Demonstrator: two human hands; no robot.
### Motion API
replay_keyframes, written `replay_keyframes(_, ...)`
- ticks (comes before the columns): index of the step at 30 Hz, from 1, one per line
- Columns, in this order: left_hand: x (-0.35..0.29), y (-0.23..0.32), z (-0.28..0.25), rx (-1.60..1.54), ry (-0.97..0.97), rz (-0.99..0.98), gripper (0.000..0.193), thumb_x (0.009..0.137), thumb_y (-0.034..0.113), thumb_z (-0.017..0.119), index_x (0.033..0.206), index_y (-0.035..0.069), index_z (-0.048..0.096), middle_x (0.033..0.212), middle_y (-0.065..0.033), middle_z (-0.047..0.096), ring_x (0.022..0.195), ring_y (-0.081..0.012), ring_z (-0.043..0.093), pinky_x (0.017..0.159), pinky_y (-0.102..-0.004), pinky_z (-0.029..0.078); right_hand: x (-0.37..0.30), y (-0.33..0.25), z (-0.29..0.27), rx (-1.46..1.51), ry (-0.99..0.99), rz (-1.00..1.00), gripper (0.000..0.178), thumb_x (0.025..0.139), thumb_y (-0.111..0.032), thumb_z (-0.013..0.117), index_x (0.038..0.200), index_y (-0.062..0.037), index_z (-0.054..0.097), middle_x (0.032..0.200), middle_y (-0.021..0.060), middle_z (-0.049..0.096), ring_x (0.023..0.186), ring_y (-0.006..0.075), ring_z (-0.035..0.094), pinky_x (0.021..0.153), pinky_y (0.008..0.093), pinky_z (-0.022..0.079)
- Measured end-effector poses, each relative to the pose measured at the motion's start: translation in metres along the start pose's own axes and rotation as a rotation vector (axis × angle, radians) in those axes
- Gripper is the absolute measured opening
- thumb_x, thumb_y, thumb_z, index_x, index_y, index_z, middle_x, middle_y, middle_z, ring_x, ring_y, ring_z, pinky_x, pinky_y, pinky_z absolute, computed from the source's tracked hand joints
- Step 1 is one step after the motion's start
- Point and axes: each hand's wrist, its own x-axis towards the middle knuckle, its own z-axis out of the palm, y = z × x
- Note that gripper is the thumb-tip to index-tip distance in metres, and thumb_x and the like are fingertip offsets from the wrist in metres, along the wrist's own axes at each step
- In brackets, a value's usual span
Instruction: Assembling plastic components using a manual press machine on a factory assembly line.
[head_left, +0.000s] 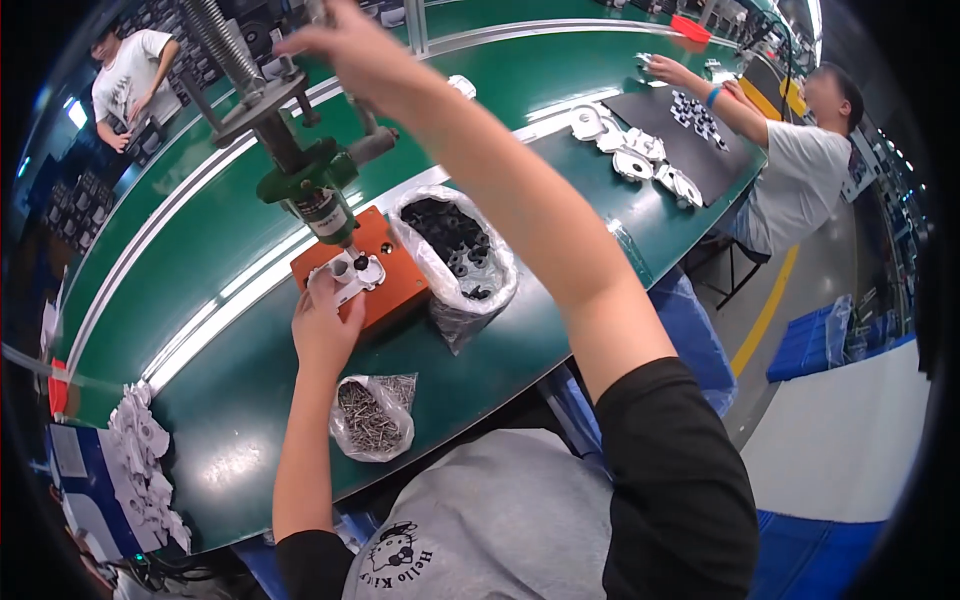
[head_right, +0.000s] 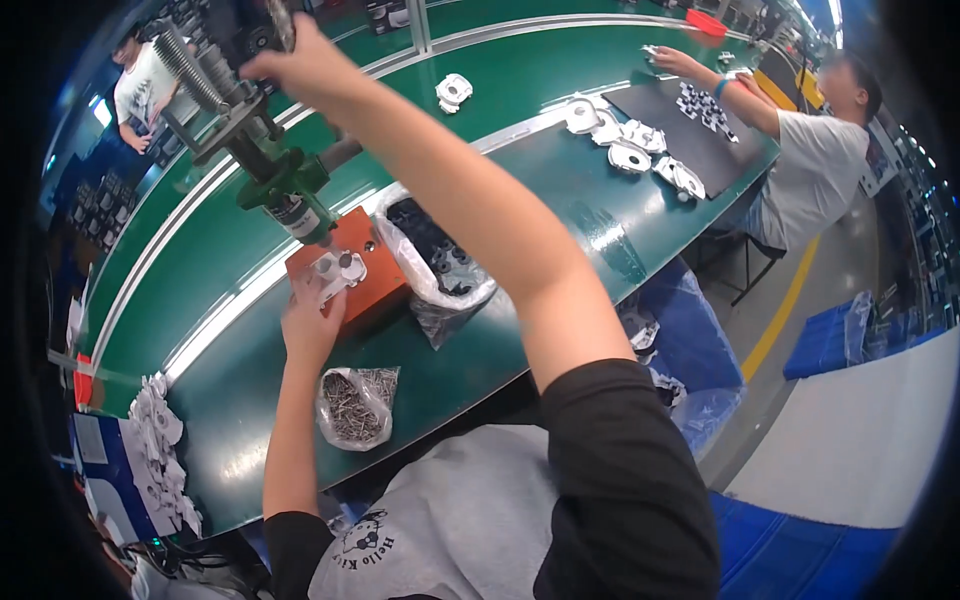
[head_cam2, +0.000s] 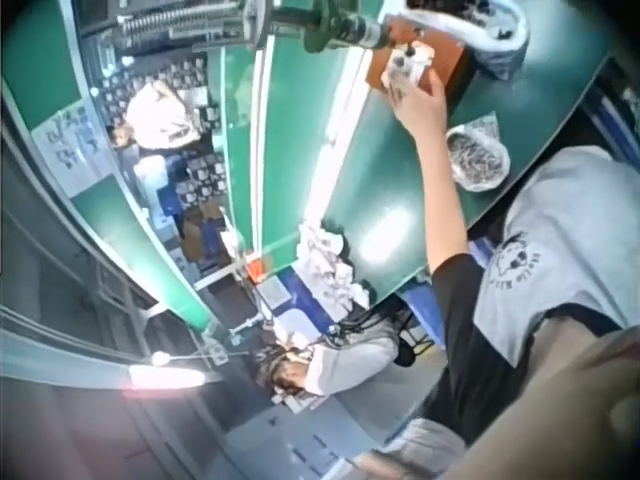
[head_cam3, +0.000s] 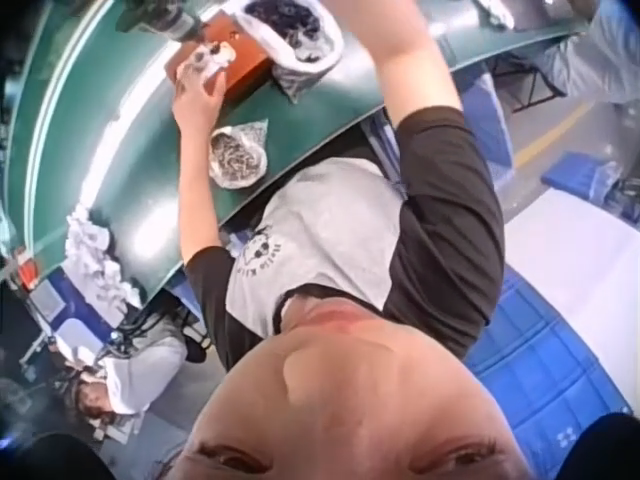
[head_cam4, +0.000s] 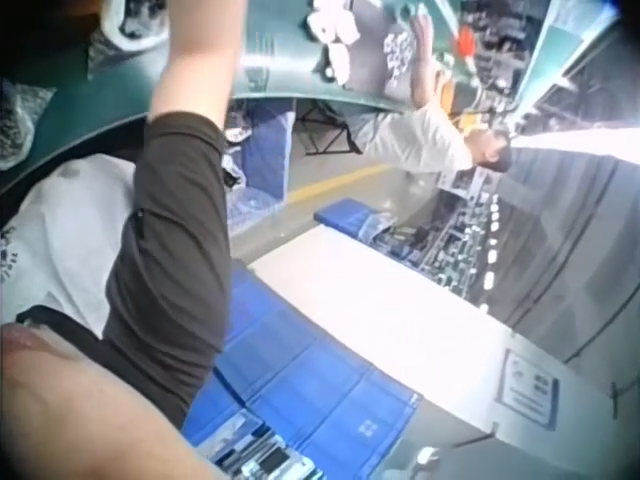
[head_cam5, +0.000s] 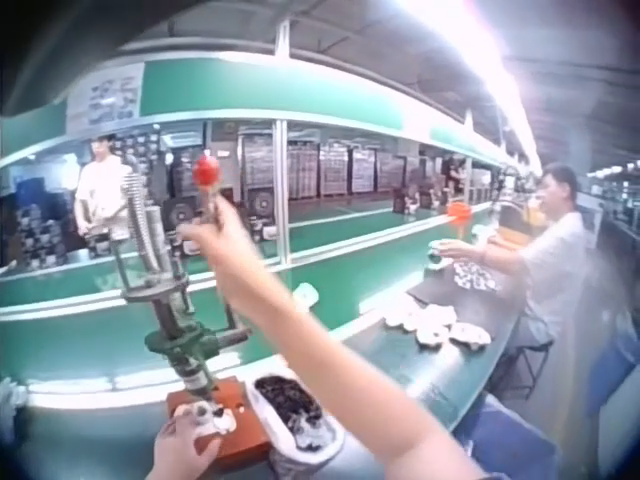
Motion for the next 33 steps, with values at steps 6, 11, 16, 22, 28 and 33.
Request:
replay_keyframes(6, 0.012, -0.035, -0.001, 0.022, -0.105, -0.004, 0.046, 0.084, 0.033, 0.062, 0.121, 0.008, 0.052, 0.147, -0.0186, 0.033, 0.139, -0.0351, 0.025, 0.112, -0.0459, 0.021, -0.033, 0.042, -0.059, 0.393, -0.134, 0.688, 0.035, 0.085, -0.025, 0.062, 0.11, 0.0002, 0.061, 0.104, 0.0146, 0.063, 0.096, 0.0228, 0.062, 0.087, 0.0378, 0.049)
replay_keyframes(11, 0.025, -0.021, -0.031, 0.061, -0.137, 0.103, 0.044, 0.078, 0.029, 0.063, 0.118, 0.012, 0.055, 0.132, -0.0162, 0.047, 0.131, -0.0326, 0.036, 0.112, -0.0491, 0.02, -0.119, 0.111, -0.204, -1.456, -0.203, 0.548, 0.03, 0.081, -0.029, 0.057, 0.094, -0.0053, 0.068, 0.095, 0.0177, 0.066, 0.09, 0.0359, 0.063, 0.078, 0.04, 0.051)
replay_keyframes(16, 0.055, -0.008, -0.055, 0.073, -0.192, 0.094, 0.043, 0.066, 0.038, 0.07, 0.097, 0.009, 0.063, 0.084, -0.0157, 0.065, 0.083, -0.0343, 0.063, 0.072, -0.0421, 0.05, -0.231, 0.154, -0.364, -2.035, -0.126, 0.75, 0.025, 0.08, -0.018, 0.052, 0.09, -0.0034, 0.069, 0.091, 0.0198, 0.068, 0.089, 0.0351, 0.065, 0.075, 0.0484, 0.05)
replay_keyframes(22, 0.077, -0.078, -0.064, -0.328, 0.192, -0.356, 0.043, 0.072, 0.036, 0.072, 0.092, 0.001, 0.06, 0.086, -0.0184, 0.065, 0.082, -0.0342, 0.063, 0.072, -0.0404, 0.049, -0.263, 0.15, -0.413, -1.94, -0.004, 0.93, 0.047, 0.088, -0.019, 0.042, 0.128, 0.0031, 0.049, 0.138, 0.025, 0.042, 0.12, 0.0417, 0.047, 0.097, 0.047, 0.043)
replay_keyframes(28, 0.043, -0.15, -0.058, -0.341, 0.35, -0.498, 0.067, 0.079, 0.024, 0.068, 0.133, -0.004, 0.04, 0.131, -0.0272, 0.044, 0.122, -0.0401, 0.044, 0.099, -0.0419, 0.039, -0.255, 0.159, -0.375, -1.997, -0.081, 0.782, 0.04, 0.085, -0.022, 0.051, 0.114, 0.0037, 0.058, 0.127, 0.0256, 0.049, 0.111, 0.0407, 0.052, 0.093, 0.05, 0.043)
replay_keyframes(33, -0.046, -0.217, -0.092, -0.195, 0.503, -0.483, 0.069, 0.076, 0.022, 0.073, 0.132, 0.0, 0.039, 0.123, -0.028, 0.049, 0.116, -0.0413, 0.048, 0.098, -0.0428, 0.04, -0.255, 0.132, -0.339, -1.899, -0.02, 0.653, 0.039, 0.077, -0.017, 0.064, 0.108, 0.0032, 0.052, 0.109, 0.0263, 0.056, 0.104, 0.0417, 0.053, 0.083, 0.0489, 0.047)
